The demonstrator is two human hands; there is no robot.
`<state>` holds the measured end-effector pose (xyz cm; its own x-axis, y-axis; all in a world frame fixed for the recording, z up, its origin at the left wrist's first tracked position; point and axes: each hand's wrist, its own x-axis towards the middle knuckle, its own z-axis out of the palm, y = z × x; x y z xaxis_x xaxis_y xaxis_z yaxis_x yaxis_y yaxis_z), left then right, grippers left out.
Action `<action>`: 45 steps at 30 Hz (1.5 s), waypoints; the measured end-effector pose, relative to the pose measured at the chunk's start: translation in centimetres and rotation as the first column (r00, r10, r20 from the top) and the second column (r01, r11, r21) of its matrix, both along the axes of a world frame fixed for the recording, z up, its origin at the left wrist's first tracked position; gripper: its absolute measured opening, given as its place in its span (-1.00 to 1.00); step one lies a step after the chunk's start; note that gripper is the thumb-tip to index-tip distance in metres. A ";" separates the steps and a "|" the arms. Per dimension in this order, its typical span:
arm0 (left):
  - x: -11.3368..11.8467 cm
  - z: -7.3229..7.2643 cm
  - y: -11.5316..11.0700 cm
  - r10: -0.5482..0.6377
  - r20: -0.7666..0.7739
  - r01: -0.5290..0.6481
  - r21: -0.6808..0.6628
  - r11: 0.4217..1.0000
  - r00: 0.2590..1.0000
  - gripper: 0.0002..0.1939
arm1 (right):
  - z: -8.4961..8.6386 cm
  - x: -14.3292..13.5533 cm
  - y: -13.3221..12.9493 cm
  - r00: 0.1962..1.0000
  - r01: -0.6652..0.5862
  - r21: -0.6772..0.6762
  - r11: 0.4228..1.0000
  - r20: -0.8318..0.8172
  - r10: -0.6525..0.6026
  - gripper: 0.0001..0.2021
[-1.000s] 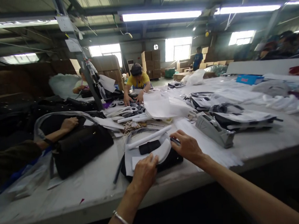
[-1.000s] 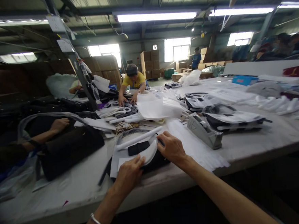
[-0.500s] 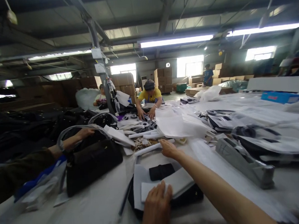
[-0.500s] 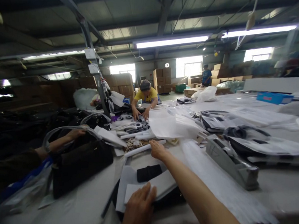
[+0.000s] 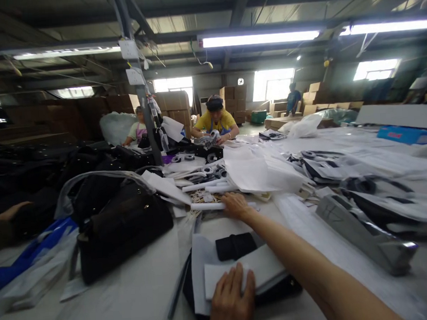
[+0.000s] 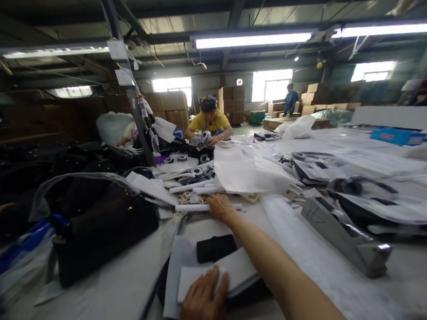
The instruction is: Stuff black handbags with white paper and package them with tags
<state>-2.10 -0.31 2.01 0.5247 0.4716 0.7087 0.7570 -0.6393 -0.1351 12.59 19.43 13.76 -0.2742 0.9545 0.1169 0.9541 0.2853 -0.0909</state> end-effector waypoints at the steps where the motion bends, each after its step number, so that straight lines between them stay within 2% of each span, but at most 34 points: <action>1: -0.1 0.6 -0.4 -0.004 -0.031 0.002 -0.069 0.998 1.000 -0.49 | 0.8 0.3 -0.3 1.000 0.009 0.004 1.000 -0.012 -0.009 -0.69; 5: 0.0 3.4 -1.5 0.014 -0.071 -0.034 -0.293 0.956 0.997 -0.46 | 5.3 3.0 -2.5 0.992 0.103 0.039 0.994 -0.081 -0.100 -0.66; 8: 0.3 5.3 -1.9 -0.022 -0.131 -0.033 -0.406 0.913 0.991 -0.47 | 9.2 6.7 -5.9 0.960 0.214 0.082 0.973 -0.199 -0.195 -0.65; 9: 0.3 5.8 -1.9 -0.034 -0.139 -0.030 -0.432 0.901 0.990 -0.48 | 10.3 8.0 -7.6 0.910 0.235 0.055 0.970 -0.364 -0.200 -0.68; 10: 0.3 6.3 -1.9 -0.047 -0.148 -0.026 -0.454 0.891 0.988 -0.50 | 11.0 9.3 -9.6 0.811 0.227 -0.017 0.974 -0.551 -0.199 -0.71; 11: 0.3 6.7 -1.8 -0.055 -0.158 -0.026 -0.471 0.882 0.986 -0.51 | 11.3 10.5 -11.9 0.652 0.185 -0.114 0.976 -0.729 -0.209 -0.74; 12: 0.3 7.2 -1.8 -0.064 -0.167 -0.025 -0.485 0.874 0.984 -0.52 | 11.2 11.4 -14.5 0.465 0.091 -0.218 0.972 -0.853 -0.235 -0.75; 13: 0.2 7.6 -1.7 -0.072 -0.175 -0.025 -0.498 0.867 0.982 -0.53 | 10.6 12.1 -17.3 0.288 -0.005 -0.303 0.953 -0.913 -0.289 -0.75; 15: 0.1 8.6 -1.5 -0.085 -0.185 -0.028 -0.537 0.843 0.979 -0.55 | 8.0 12.7 -22.8 0.056 -0.100 -0.431 0.897 -0.902 -0.427 -0.78; 17: -0.1 9.7 -1.2 -0.095 -0.192 -0.037 -0.590 0.806 0.977 -0.56 | 4.2 11.9 -27.4 -0.069 -0.176 -0.558 0.811 -0.815 -0.576 -0.78; 19: -0.3 11.0 -0.7 -0.100 -0.206 -0.053 -0.627 0.777 0.973 -0.58 | 0.3 9.9 -30.2 -0.176 -0.240 -0.629 0.739 -0.721 -0.670 -0.78; 21: -0.3 12.2 -0.2 -0.104 -0.232 -0.069 -0.635 0.770 0.967 -0.61 | -2.7 7.0 -30.9 -0.263 -0.293 -0.647 0.704 -0.654 -0.709 -0.81; 23: -0.3 13.2 0.2 -0.113 -0.260 -0.080 -0.630 0.772 0.959 -0.63 | -4.2 3.9 -29.9 -0.349 -0.317 -0.638 0.702 -0.609 -0.712 -0.86; 27: 0.1 14.2 0.3 -0.124 -0.293 -0.090 -0.620 0.779 0.948 -0.65 | -4.4 -0.3 -26.1 -0.475 -0.328 -0.637 0.698 -0.527 -0.705 -0.92; 29: 0.3 13.9 0.0 -0.114 -0.289 -0.092 -0.612 0.785 0.951 -0.63 | -4.3 -1.1 -25.0 -0.476 -0.350 -0.640 0.684 -0.507 -0.719 -0.90; 32: 0.5 12.3 -0.9 -0.084 -0.270 -0.098 -0.595 0.798 0.959 -0.55 | -4.7 -1.4 -24.5 -0.369 -0.408 -0.666 0.624 -0.505 -0.780 -0.79; 34: 0.6 10.4 -1.5 -0.057 -0.269 -0.100 -0.536 0.838 0.961 -0.50 | -5.2 -1.3 -24.5 -0.273 -0.409 -0.697 0.589 -0.523 -0.808 -0.72; 38: 0.3 6.3 -2.7 0.010 -0.259 -0.099 -0.334 0.937 0.966 -0.43 | -5.8 -0.2 -24.6 -0.151 -0.411 -0.732 0.544 -0.534 -0.832 -0.73; 40: 0.1 4.8 -3.1 0.036 -0.248 -0.104 -0.268 0.958 0.968 -0.41 | -5.2 1.0 -25.1 -0.021 -0.437 -0.738 0.515 -0.564 -0.826 -0.74; 41: 0.1 4.3 -3.2 0.046 -0.244 -0.107 -0.244 0.964 0.969 -0.41 | -4.6 1.7 -25.4 0.075 -0.416 -0.742 0.525 -0.603 -0.794 -0.74; 42: 0.0 4.0 -3.3 0.053 -0.243 -0.108 -0.222 0.969 0.969 -0.41 | -3.9 2.4 -25.8 0.183 -0.364 -0.730 0.579 -0.665 -0.724 -0.74; 43: 0.0 3.8 -3.3 0.058 -0.244 -0.109 -0.201 0.974 0.968 -0.40 | -3.0 3.2 -26.2 0.298 -0.285 -0.672 0.683 -0.740 -0.604 -0.75; 44: 0.0 3.7 -3.3 0.061 -0.250 -0.108 -0.182 0.977 0.966 -0.40 | -2.1 3.9 -26.4 0.420 -0.205 -0.545 0.813 -0.799 -0.430 -0.77; 45: -0.1 3.6 -3.3 0.062 -0.261 -0.107 -0.163 0.981 0.963 -0.40 | -1.3 4.5 -26.5 0.548 -0.152 -0.345 0.926 -0.809 -0.212 -0.81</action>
<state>-2.15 -3.61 5.65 0.6294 0.6257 0.4608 0.7643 -0.6054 -0.2220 17.14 -7.08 12.50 -0.1987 0.9787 -0.0522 0.4045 0.0334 -0.9139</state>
